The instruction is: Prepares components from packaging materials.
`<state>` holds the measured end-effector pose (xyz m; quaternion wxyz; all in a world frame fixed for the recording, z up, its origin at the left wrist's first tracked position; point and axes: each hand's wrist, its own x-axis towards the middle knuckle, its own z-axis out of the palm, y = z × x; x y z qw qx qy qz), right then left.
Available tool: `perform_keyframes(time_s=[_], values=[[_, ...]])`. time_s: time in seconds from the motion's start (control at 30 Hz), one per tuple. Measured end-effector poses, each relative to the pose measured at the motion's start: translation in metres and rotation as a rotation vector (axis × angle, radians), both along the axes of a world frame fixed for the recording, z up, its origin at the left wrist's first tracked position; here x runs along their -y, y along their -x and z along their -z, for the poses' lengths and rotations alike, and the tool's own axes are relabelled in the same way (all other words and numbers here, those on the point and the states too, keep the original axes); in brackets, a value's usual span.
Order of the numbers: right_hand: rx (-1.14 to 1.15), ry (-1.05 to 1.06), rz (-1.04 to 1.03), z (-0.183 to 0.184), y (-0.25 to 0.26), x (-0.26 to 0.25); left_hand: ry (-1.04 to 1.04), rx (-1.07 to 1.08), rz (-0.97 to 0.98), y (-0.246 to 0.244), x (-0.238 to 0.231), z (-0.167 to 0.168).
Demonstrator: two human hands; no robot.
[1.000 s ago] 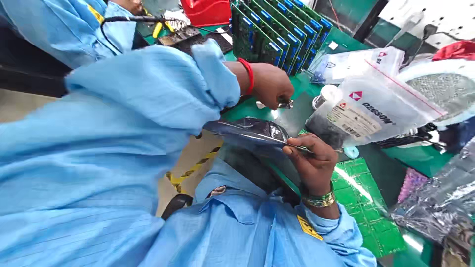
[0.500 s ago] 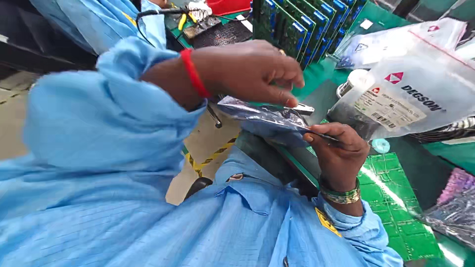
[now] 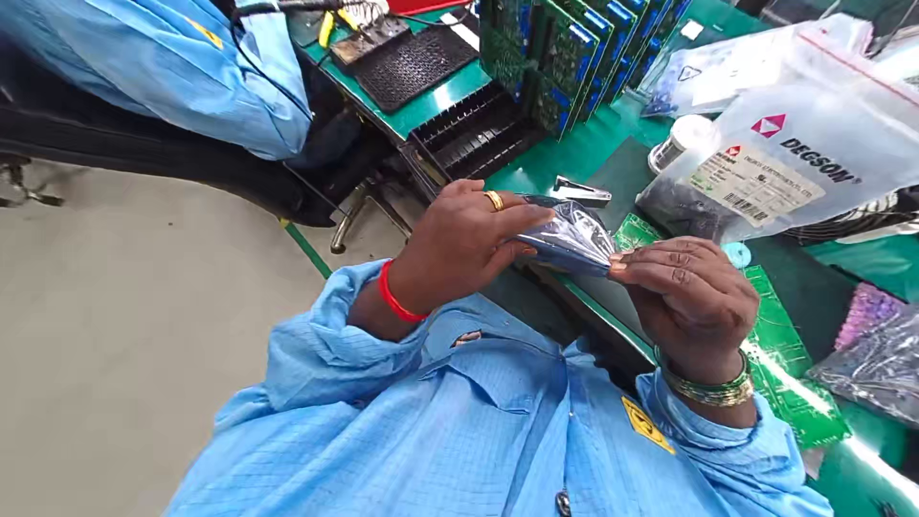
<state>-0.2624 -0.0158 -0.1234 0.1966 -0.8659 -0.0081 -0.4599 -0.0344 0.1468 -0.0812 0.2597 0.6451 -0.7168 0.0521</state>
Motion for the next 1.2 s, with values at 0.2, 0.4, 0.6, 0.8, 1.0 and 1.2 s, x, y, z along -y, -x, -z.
perform_keyframes(time_s=[0.2,0.4,0.6,0.8,1.0,1.2], values=[[-0.25,0.082,0.293,-0.023,0.005,-0.024,0.158,0.06,-0.005,0.005,-0.001,0.004],[-0.367,0.291,0.368,-0.045,-0.026,-0.045,0.25,0.112,-0.016,0.007,-0.002,0.008],[-0.448,0.397,0.297,-0.042,-0.05,-0.045,0.291,0.124,-0.013,0.0,-0.003,0.009],[-0.409,0.398,0.294,-0.042,-0.036,-0.029,0.315,0.089,-0.076,-0.019,-0.013,0.011],[-0.442,0.318,0.341,-0.049,-0.021,-0.018,0.323,0.113,-0.123,-0.034,-0.017,0.017],[-0.456,0.171,0.307,-0.048,-0.009,-0.006,0.349,0.023,-0.128,-0.04,-0.012,0.025]])
